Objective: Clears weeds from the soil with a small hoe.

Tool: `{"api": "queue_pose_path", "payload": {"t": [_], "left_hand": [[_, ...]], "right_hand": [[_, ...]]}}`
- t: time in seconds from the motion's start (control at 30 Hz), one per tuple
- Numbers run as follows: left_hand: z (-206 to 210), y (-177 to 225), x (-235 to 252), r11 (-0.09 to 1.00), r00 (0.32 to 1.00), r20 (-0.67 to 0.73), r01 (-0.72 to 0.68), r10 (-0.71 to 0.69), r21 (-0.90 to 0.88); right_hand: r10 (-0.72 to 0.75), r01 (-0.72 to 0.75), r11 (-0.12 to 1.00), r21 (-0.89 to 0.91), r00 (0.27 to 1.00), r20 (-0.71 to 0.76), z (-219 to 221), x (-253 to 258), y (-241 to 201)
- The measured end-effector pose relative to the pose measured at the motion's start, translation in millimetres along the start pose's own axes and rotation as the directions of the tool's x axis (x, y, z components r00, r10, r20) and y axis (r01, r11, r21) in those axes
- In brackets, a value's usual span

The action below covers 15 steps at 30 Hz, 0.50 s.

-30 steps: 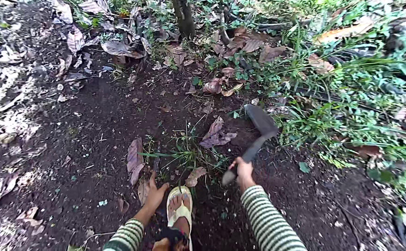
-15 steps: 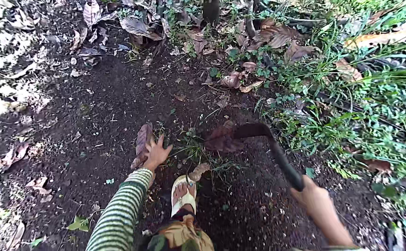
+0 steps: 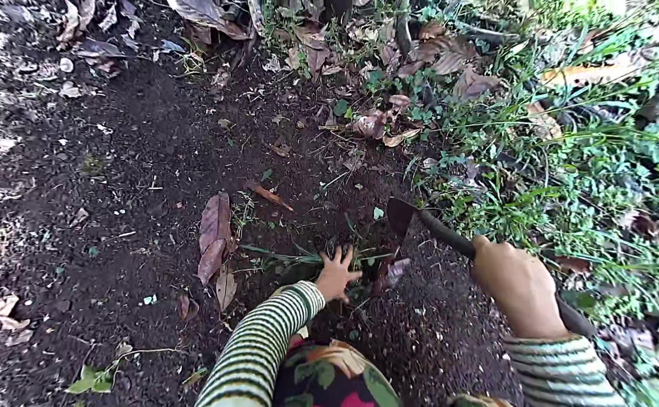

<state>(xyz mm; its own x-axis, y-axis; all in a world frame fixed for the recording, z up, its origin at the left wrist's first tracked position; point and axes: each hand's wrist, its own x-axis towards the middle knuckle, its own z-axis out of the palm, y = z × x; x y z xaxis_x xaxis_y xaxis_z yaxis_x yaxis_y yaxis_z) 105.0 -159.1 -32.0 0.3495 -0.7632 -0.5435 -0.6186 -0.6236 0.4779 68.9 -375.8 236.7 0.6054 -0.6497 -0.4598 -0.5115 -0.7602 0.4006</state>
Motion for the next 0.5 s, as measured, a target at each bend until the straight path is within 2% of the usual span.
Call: {"api": "queue_pose_path", "payload": {"t": [0.13,0.2,0.27,0.4,0.47,0.5], "left_hand": [[-10.3,-18.8,-25.9,0.989,0.990,0.057,-0.134,0.131,0.058],[-17.2,-38.2,-46.9,0.990,0.990,0.068,-0.127,0.122,0.067],[-23.9,-62.6,-83.9,0.995,0.998,0.017,-0.067,0.066,0.068],[-23.3,-100.7,-213.7,0.985,0.983,-0.094,0.161,-0.156,0.054],[-7.3,-119.1,-307.6,0.949,0.953,-0.051,0.301,-0.297,0.091],[4.9,-132.8,-365.4,0.908,0.914,-0.049,0.406,-0.403,0.100]], "right_hand": [[-0.011,0.011,1.000,0.019,1.000,-0.001,6.9,-1.9,5.2],[-0.017,0.017,1.000,0.020,1.000,-0.011,9.9,-3.7,5.4],[-0.028,0.029,0.999,0.030,0.999,-0.030,12.0,-5.2,4.8],[-0.081,0.087,0.994,0.067,0.992,-0.093,19.8,-1.6,10.7],[-0.090,0.098,0.993,0.072,0.990,-0.107,21.3,2.4,17.5],[-0.091,0.099,0.992,0.074,0.990,-0.109,22.1,5.3,21.0]]}}
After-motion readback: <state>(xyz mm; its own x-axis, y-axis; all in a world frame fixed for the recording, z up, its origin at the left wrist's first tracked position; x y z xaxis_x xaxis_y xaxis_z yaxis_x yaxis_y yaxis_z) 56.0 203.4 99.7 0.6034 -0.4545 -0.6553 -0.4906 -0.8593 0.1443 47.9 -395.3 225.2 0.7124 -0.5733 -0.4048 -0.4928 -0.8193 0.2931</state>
